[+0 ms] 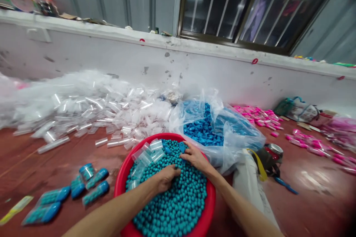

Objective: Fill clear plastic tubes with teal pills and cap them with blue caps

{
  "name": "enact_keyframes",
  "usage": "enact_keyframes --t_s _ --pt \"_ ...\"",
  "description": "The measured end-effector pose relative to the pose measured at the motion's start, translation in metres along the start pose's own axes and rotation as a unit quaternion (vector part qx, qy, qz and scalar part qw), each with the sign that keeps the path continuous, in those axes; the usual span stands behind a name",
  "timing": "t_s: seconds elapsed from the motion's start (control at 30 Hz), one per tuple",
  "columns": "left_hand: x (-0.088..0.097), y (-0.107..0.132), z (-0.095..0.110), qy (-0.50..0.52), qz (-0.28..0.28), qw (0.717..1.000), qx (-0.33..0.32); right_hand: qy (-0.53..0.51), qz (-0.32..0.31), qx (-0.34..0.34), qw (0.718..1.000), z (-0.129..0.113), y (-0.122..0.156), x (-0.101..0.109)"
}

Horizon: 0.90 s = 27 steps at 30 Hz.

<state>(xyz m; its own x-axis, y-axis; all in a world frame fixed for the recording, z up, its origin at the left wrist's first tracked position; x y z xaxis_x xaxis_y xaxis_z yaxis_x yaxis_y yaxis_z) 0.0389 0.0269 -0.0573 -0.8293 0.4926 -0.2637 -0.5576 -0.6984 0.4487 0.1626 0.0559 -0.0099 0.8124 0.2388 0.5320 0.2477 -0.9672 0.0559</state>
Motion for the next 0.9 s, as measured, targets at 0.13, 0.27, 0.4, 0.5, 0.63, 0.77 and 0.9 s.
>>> enact_keyframes --t_s 0.13,0.27,0.4,0.5,0.63,0.77,0.9 --pt "0.006 0.019 0.014 0.034 0.008 0.999 -0.027 0.063 0.01 0.021 0.998 -0.003 0.01 0.001" --pt "0.011 0.033 0.02 0.042 0.027 0.996 -0.076 0.178 0.021 0.033 0.983 -0.014 0.022 -0.003" --pt "0.016 0.048 0.019 0.038 0.039 0.994 -0.093 0.285 -0.001 0.032 0.958 -0.023 0.029 -0.011" --pt "0.02 0.057 0.017 0.047 0.036 0.997 -0.053 0.339 -0.018 0.031 0.94 -0.027 0.029 -0.017" --pt "0.023 0.062 0.015 0.056 0.032 0.998 0.008 0.397 -0.005 0.023 0.917 -0.031 0.027 -0.027" --pt "0.025 0.066 0.015 0.009 0.097 0.995 -0.016 0.417 -0.007 0.024 0.909 -0.03 0.021 -0.039" --pt "0.027 0.073 0.02 -0.064 0.163 0.981 -0.081 0.412 -0.014 0.024 0.911 -0.03 0.016 -0.034"
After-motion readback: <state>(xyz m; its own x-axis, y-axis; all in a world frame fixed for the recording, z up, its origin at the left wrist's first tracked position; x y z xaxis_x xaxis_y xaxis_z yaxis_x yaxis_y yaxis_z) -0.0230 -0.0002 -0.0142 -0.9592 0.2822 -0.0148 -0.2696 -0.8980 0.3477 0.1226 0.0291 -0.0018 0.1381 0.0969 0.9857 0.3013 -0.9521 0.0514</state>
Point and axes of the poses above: each hand's wrist, its own y-axis away from the middle knuckle, its own x-axis out of the back of the hand, z = x × y, the point moved 3 cm from there along -y, towards the middle knuckle, and after that the axes turned 7 degrees about -y, right-handed, at the moved point
